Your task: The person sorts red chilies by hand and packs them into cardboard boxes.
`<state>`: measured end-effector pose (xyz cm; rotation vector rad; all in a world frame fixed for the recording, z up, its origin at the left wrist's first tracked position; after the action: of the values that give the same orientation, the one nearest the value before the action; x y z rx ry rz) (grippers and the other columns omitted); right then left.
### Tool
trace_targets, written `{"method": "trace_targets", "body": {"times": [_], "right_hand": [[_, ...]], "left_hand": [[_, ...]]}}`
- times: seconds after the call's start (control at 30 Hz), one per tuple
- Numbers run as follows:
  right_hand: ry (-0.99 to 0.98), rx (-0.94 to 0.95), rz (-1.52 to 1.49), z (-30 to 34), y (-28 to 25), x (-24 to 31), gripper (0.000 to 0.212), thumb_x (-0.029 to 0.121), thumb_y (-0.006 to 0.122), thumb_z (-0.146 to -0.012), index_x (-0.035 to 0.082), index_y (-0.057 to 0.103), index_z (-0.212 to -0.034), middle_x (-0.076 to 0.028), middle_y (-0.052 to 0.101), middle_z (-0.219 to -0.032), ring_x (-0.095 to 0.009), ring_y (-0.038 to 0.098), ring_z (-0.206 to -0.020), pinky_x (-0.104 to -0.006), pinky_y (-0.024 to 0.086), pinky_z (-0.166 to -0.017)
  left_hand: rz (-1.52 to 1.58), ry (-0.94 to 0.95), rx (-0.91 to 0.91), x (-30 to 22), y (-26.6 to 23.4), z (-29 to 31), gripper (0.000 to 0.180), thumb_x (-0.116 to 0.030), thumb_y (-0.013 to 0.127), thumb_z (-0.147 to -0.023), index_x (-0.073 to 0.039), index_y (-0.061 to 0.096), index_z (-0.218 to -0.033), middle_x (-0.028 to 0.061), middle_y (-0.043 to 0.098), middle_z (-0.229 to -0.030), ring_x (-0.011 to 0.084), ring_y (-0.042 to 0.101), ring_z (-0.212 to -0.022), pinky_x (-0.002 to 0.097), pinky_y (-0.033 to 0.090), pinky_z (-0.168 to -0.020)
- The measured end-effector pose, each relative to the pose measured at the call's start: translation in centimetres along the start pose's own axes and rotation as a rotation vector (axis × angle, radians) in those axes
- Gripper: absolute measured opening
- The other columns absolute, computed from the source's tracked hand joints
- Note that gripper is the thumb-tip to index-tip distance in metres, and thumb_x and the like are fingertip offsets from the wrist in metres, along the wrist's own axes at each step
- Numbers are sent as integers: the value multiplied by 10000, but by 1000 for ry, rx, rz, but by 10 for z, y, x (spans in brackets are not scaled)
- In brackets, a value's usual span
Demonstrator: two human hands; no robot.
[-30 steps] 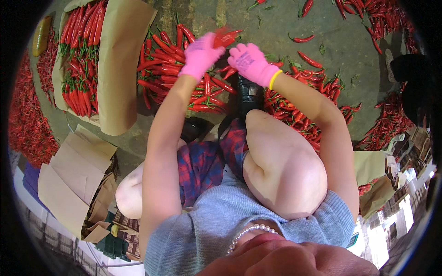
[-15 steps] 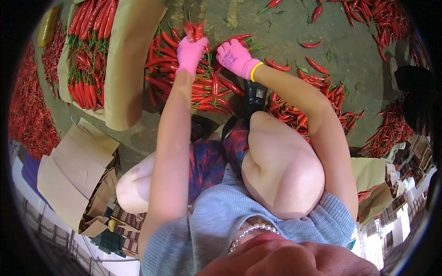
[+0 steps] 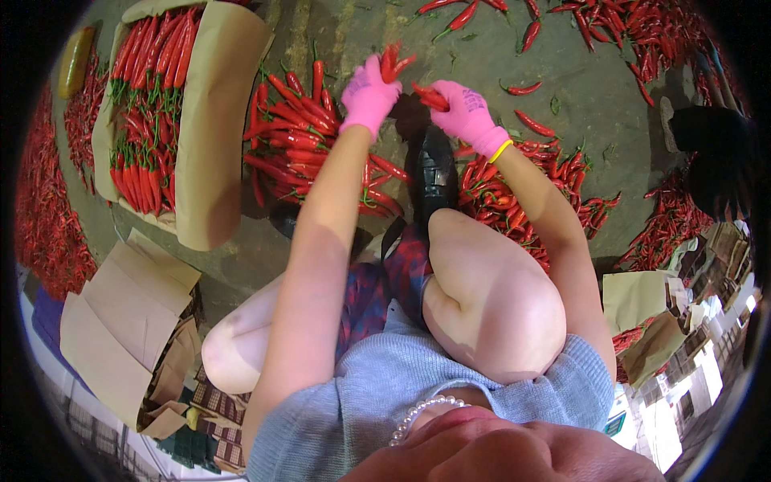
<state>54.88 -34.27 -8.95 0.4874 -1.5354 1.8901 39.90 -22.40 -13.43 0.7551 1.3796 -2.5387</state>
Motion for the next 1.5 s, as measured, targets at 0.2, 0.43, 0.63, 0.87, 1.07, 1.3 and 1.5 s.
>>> {"method": "trace_targets", "body": {"times": [0.2,0.43,0.63,0.87,1.07,1.3,1.5], "right_hand": [[226,-2,-69,-47,-54,-30,380,244,650,-767,110,647,-1123,-166,702,-969,-385,658,-946,-460,520,-837],[82,79,459,-126,-52,-86,382,183,615,-825,198,653,-1205,-119,687,-1141,-293,657,-1064,-436,522,-904],[79,194,259,-127,-82,-77,488,176,618,-834,263,624,-1314,-88,607,-1270,-311,631,-1124,-445,507,-958],[754,-185,76,-163,-92,-166,398,236,616,-867,118,632,-1247,-186,610,-1271,-355,618,-1158,-451,512,-957],[375,90,518,-131,-98,-112,393,267,610,-863,73,644,-1203,-202,639,-1244,-363,618,-1164,-440,509,-961],[207,69,529,-91,-101,-76,374,166,586,-878,116,601,-1248,-161,629,-1217,-294,663,-1099,-424,543,-903],[163,56,602,-96,-13,-33,253,169,589,-902,140,608,-1152,-91,683,-1096,-288,684,-1028,-438,528,-806]], "left_hand": [[-317,118,-135,-6,24,19,578,-206,782,-748,-198,558,-1282,92,559,-1207,291,523,-1193,511,455,-926],[-335,587,-1,2,29,43,624,-175,780,-697,-210,578,-1286,59,555,-1211,291,515,-1171,485,399,-980],[-317,915,42,15,12,56,706,-139,798,-648,-163,566,-1315,87,551,-1210,315,486,-1215,509,378,-1039],[-248,851,59,15,22,40,743,-141,826,-599,-160,567,-1295,74,529,-1203,302,503,-1190,494,380,-1055],[-309,865,-3,7,5,52,700,-133,814,-609,-163,574,-1265,88,518,-1167,313,495,-1171,495,384,-1044],[-255,785,82,28,27,47,596,-119,790,-616,-183,593,-1174,62,515,-1130,315,496,-1111,497,395,-996],[-127,683,-73,21,20,30,477,-115,749,-652,-153,627,-1111,103,581,-976,309,569,-1008,466,418,-952]]}}
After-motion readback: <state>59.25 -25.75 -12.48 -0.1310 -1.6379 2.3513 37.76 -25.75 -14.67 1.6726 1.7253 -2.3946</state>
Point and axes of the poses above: each hand's wrist, its own z-axis away from the middle knuckle, its own y-axis out of the palm, x = y × z, the point moved 6 cm from there along -z, towards the middle knuckle
